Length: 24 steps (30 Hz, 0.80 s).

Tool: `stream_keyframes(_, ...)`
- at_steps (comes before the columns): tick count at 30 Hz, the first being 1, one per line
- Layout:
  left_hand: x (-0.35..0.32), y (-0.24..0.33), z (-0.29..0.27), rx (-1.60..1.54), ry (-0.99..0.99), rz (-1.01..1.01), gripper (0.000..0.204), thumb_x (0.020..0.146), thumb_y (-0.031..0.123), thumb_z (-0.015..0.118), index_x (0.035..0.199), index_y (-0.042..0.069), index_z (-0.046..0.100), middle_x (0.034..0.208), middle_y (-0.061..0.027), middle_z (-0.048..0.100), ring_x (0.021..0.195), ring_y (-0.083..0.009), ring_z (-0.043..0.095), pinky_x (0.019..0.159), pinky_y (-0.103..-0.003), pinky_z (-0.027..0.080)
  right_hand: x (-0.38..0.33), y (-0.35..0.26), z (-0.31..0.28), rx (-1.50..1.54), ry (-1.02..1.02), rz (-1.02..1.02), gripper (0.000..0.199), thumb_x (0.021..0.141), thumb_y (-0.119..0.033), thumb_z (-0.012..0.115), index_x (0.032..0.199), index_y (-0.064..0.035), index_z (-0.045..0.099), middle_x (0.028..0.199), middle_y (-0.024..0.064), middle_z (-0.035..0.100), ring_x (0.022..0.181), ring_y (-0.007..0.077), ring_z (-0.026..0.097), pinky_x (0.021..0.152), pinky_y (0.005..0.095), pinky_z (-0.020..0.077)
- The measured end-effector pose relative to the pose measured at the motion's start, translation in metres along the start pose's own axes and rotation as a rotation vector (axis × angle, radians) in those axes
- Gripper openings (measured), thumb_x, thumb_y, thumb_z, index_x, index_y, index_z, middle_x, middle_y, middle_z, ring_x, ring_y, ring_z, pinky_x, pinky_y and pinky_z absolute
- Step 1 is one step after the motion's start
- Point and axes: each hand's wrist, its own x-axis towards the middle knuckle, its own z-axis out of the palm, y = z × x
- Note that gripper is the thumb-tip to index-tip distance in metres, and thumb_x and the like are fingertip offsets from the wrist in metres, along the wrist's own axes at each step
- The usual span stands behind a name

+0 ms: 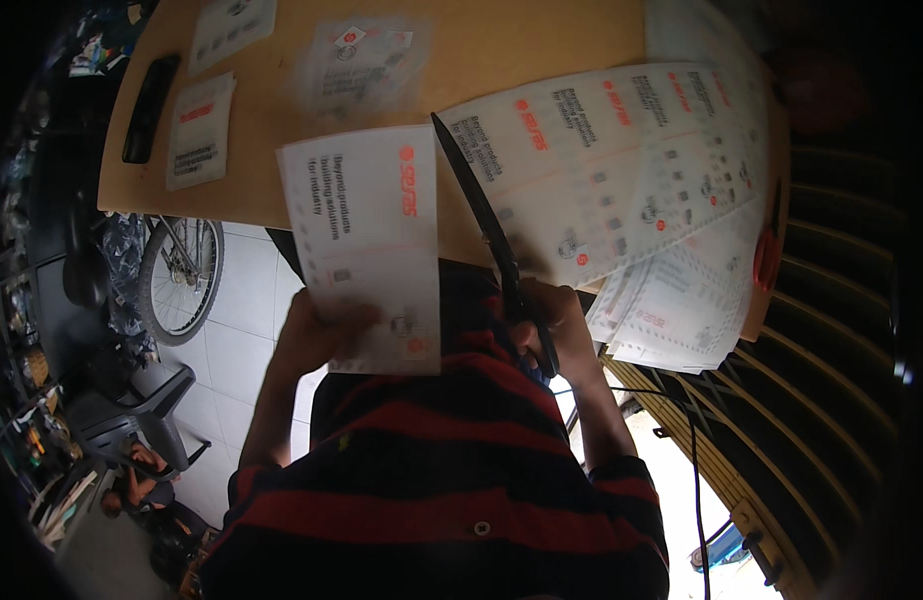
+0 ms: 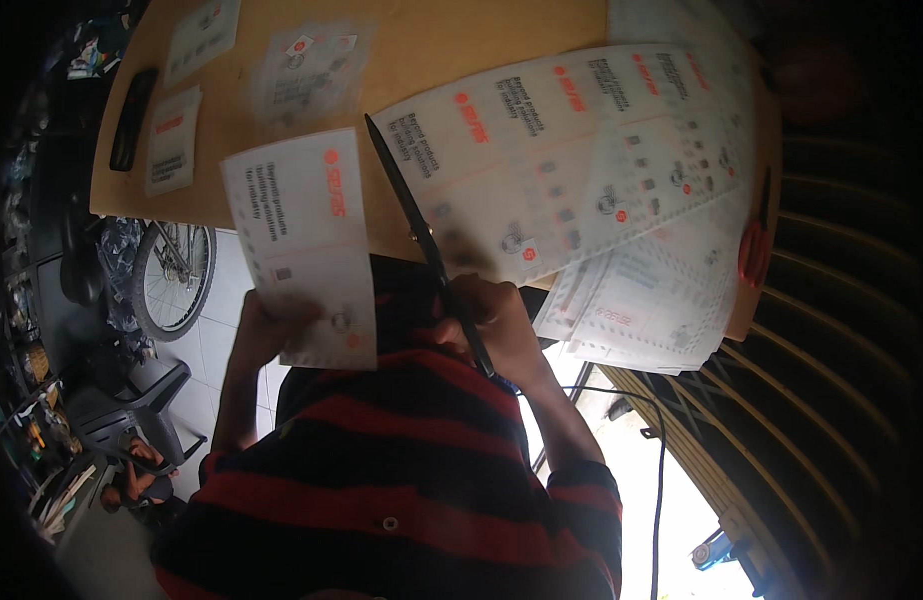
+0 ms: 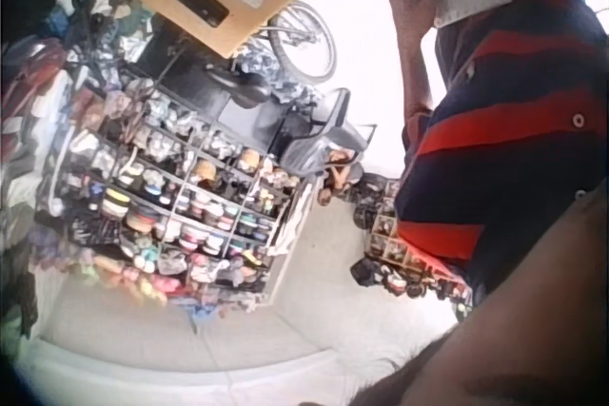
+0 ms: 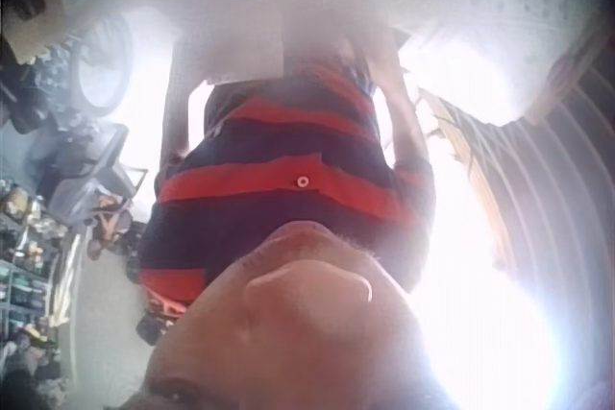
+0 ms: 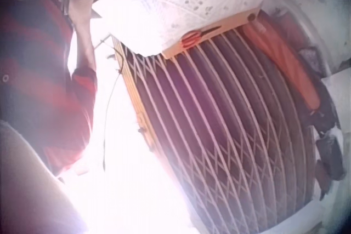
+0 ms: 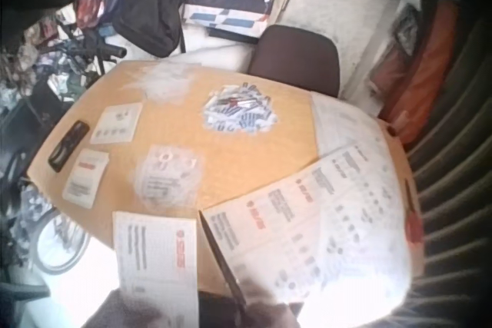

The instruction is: The person cuts a stack of printed paper sheets with shears.

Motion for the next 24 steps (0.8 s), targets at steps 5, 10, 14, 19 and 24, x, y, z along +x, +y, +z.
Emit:
stream_keyframes(5, 0.013, 0.059, -0.037, 0.195, -0.088, 0.181, 0.032, 0.077, 0.011, 0.075, 0.104, -0.003, 0.064, 0.094, -0.0144, 0.069, 0.082, -0.0181, 0.067, 0.072, -0.031, 0.055, -0.027, 0.016, -0.008, 0.1, 0.003, -0.131, 0.078, 0.068, -0.077, 0.061, 0.082, -0.0003, 0.057, 0.059, -0.0009, 0.051, 0.05, 0.0058, 0.05, 0.046, 0.0221, 0.0356)
stream_keyframes(10, 0.075, 0.12, -0.03, 0.528, -0.349, 0.273, 0.038, 0.076, 0.02, 0.075, 0.103, -0.004, 0.065, 0.089, -0.0106, 0.071, 0.074, -0.0139, 0.065, 0.068, -0.028, 0.05, -0.059, 0.027, -0.022, 0.074, 0.092, -0.086, 0.085, 0.066, -0.083, 0.055, 0.086, -0.0004, 0.056, 0.06, -0.0007, 0.052, 0.053, 0.008, 0.052, 0.049, 0.0234, 0.0384)
stream_keyframes(14, 0.133, 0.157, -0.001, 0.632, -0.622, 0.301, 0.039, 0.074, 0.024, 0.076, 0.101, -0.003, 0.067, 0.085, -0.0095, 0.07, 0.067, -0.0128, 0.061, 0.062, -0.028, 0.049, -0.087, 0.056, -0.036, -0.058, 0.178, -0.09, 0.083, 0.066, -0.083, 0.055, 0.081, -0.0013, 0.054, 0.063, 0.0024, 0.052, 0.052, 0.0096, 0.051, 0.046, 0.0231, 0.0402)
stream_keyframes(19, 0.173, 0.198, 0.039, 0.97, -0.757, 0.248, 0.045, 0.068, 0.029, 0.079, 0.098, -0.002, 0.068, 0.085, -0.0113, 0.071, 0.07, -0.0157, 0.066, 0.064, -0.028, 0.051, -0.102, 0.067, -0.032, -0.196, 0.237, -0.078, 0.088, 0.065, -0.084, 0.054, 0.089, 0.0, 0.059, 0.058, 0.0014, 0.053, 0.052, 0.0103, 0.054, 0.049, 0.0248, 0.0407)
stream_keyframes(24, 0.193, 0.199, 0.054, 1.119, -0.757, 0.256, 0.048, 0.067, 0.035, 0.08, 0.097, -0.001, 0.069, 0.083, -0.0103, 0.071, 0.068, -0.0153, 0.066, 0.062, -0.027, 0.05, -0.102, 0.052, -0.028, -0.177, 0.271, -0.037, 0.089, 0.064, -0.084, 0.056, 0.091, 0.0003, 0.059, 0.057, 0.0015, 0.053, 0.054, 0.009, 0.052, 0.05, 0.0265, 0.0387)
